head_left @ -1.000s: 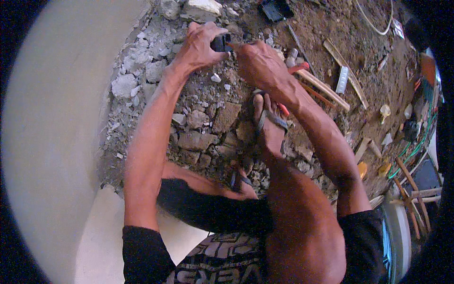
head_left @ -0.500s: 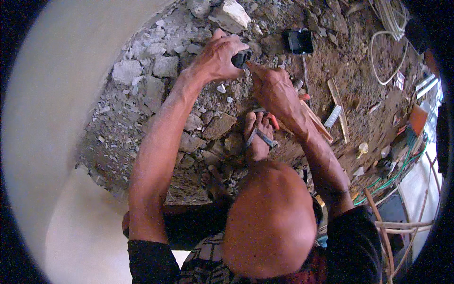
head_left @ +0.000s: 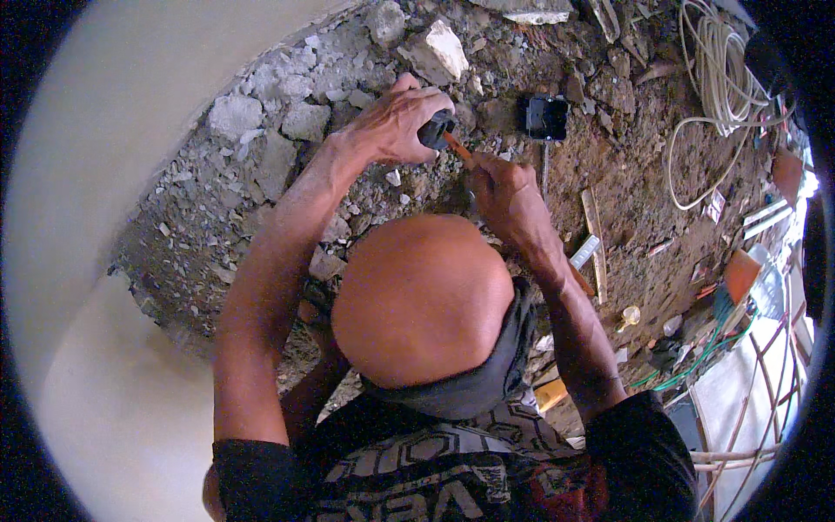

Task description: The person uses a hammer and chisel to break a hole in a wall, then picks up a black electrical box and uses pliers to cut and modify its sides. The person continues to adjust the box with pliers while sitting on the floor.

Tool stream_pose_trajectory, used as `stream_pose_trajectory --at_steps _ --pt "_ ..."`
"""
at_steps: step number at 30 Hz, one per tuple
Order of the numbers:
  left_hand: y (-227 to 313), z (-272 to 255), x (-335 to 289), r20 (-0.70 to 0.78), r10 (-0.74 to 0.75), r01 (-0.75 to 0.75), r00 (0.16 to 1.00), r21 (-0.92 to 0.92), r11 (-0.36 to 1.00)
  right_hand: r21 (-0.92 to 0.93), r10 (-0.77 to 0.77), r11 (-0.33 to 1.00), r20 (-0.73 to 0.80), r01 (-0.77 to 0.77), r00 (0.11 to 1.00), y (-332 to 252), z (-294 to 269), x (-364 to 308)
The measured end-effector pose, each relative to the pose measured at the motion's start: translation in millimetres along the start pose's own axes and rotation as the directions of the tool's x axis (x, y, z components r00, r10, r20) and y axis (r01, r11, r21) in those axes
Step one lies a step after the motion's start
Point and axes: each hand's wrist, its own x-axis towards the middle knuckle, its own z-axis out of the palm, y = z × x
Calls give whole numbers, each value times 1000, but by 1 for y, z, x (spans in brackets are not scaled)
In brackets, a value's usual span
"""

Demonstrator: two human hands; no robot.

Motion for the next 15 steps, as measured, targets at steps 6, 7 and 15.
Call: stream_pose_trajectory --at_steps 6,7,15 --pt "-2 9 3 -161 125 -110 979 95 989 -59 -10 998 -21 9 1000 9 13 -8" --pt "-5 8 3 -151 119 -104 981 103 989 -75 -19 997 -25 18 1000 12 15 -9" --pt "4 -4 9 -47 89 -82 995 135 988 -154 -12 988 29 16 1000 7 23 -4"
